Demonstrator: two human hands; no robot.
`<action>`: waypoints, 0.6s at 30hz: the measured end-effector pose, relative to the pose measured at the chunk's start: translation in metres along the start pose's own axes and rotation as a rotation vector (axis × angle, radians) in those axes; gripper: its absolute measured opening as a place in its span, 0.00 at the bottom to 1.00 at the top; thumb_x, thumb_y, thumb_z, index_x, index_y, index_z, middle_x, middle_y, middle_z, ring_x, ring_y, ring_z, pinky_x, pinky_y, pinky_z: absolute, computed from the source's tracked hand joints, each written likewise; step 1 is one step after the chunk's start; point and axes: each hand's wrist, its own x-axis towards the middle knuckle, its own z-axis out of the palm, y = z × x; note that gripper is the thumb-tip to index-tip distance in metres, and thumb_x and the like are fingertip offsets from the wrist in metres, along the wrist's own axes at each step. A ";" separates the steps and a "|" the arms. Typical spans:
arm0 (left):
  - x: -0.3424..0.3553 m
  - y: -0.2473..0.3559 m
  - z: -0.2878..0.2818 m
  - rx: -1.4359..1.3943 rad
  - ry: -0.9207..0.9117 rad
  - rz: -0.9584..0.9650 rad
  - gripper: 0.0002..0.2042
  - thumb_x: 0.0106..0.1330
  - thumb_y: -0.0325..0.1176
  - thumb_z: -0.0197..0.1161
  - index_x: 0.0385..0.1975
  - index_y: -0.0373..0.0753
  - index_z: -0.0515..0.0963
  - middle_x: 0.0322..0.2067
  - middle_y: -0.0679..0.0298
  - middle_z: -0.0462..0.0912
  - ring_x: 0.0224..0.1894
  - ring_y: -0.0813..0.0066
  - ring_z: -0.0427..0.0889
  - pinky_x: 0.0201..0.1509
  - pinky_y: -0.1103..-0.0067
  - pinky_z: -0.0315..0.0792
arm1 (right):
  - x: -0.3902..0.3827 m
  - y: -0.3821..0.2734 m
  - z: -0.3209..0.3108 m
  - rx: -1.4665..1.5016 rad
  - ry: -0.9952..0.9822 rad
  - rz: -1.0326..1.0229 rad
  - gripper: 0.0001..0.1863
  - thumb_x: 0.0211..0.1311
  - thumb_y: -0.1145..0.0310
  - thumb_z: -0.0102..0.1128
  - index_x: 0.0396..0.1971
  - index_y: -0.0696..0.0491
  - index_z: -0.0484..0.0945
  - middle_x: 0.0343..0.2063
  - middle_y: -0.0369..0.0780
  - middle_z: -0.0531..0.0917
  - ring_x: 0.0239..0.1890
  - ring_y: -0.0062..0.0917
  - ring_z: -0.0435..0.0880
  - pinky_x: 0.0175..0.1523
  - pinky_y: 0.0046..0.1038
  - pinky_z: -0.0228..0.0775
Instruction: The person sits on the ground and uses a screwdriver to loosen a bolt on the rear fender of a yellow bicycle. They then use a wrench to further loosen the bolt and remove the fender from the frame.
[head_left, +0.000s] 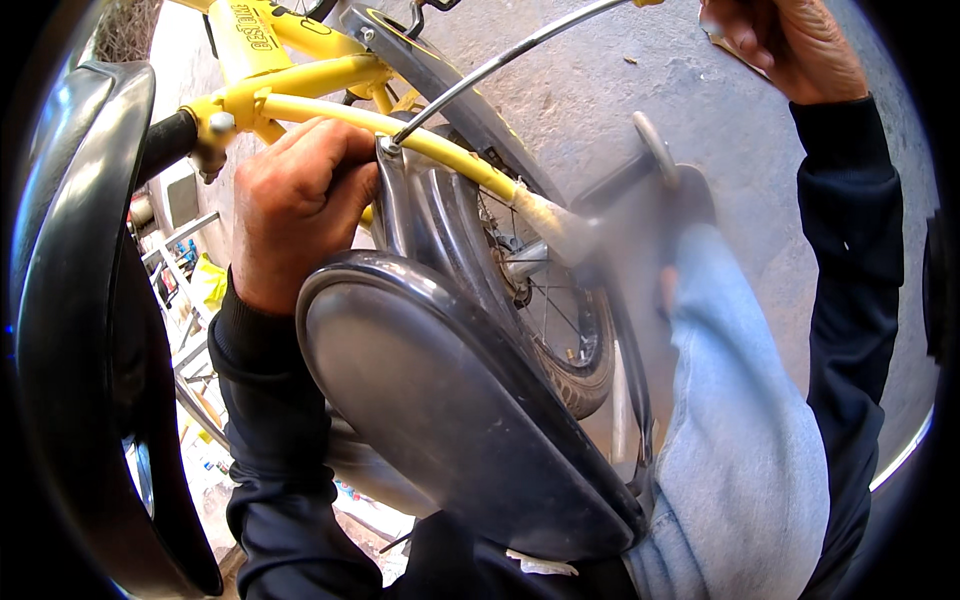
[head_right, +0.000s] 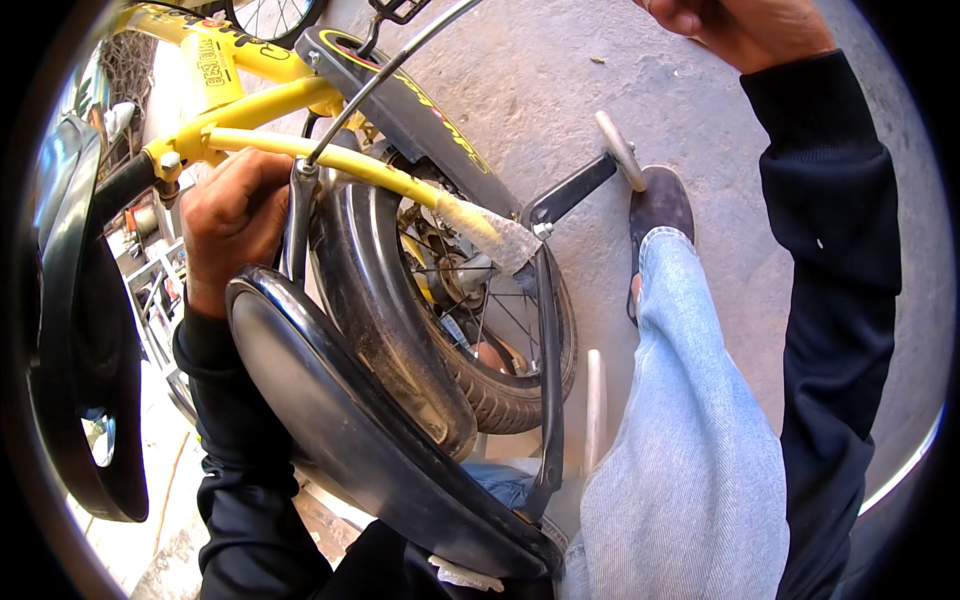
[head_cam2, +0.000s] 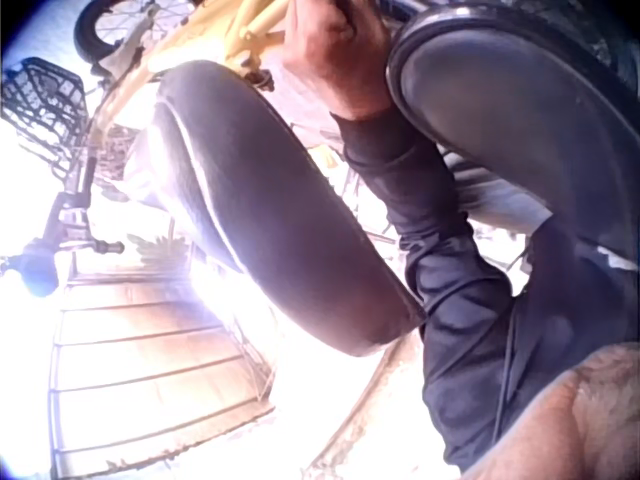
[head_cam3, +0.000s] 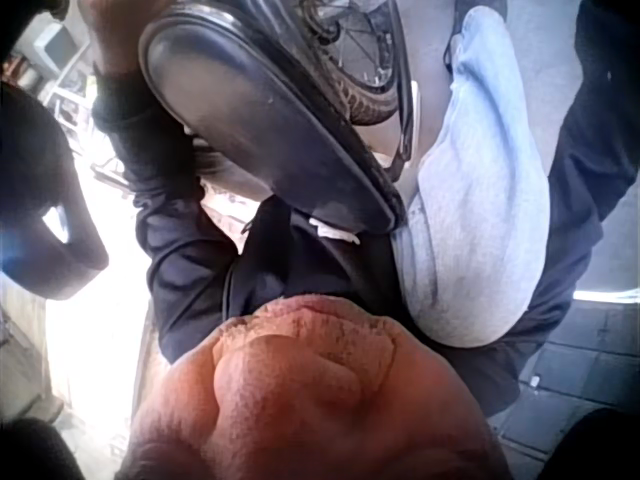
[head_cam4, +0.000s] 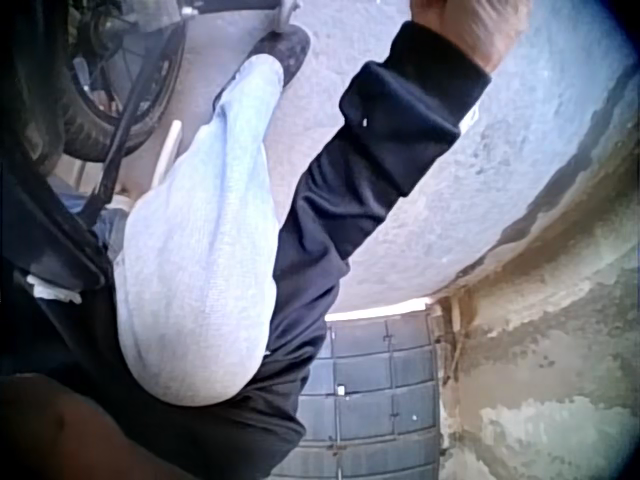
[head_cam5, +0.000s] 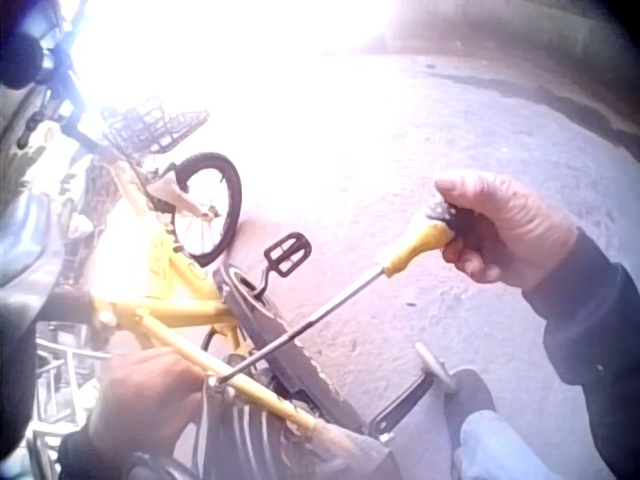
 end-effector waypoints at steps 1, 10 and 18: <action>0.000 0.000 -0.001 0.000 -0.004 0.001 0.07 0.50 0.19 0.66 0.29 0.35 0.78 0.26 0.56 0.80 0.30 0.58 0.81 0.33 0.73 0.74 | 0.002 0.000 -0.003 0.007 -0.039 0.007 0.18 0.67 0.55 0.59 0.29 0.57 0.81 0.18 0.39 0.83 0.14 0.18 0.80 0.17 0.14 0.70; 0.003 0.001 0.000 -0.030 -0.023 -0.019 0.08 0.51 0.19 0.66 0.30 0.35 0.77 0.27 0.55 0.80 0.30 0.55 0.81 0.33 0.71 0.75 | 0.003 -0.074 0.007 -0.760 -0.293 0.592 0.17 0.59 0.60 0.69 0.41 0.57 0.84 0.25 0.35 0.81 0.25 0.17 0.75 0.28 0.18 0.65; -0.001 0.000 -0.003 -0.004 -0.033 -0.010 0.09 0.50 0.18 0.66 0.30 0.35 0.76 0.26 0.56 0.79 0.30 0.56 0.81 0.33 0.71 0.74 | 0.011 -0.083 0.039 -0.993 -0.382 0.439 0.14 0.55 0.64 0.72 0.35 0.59 0.86 0.20 0.32 0.82 0.19 0.14 0.74 0.23 0.17 0.61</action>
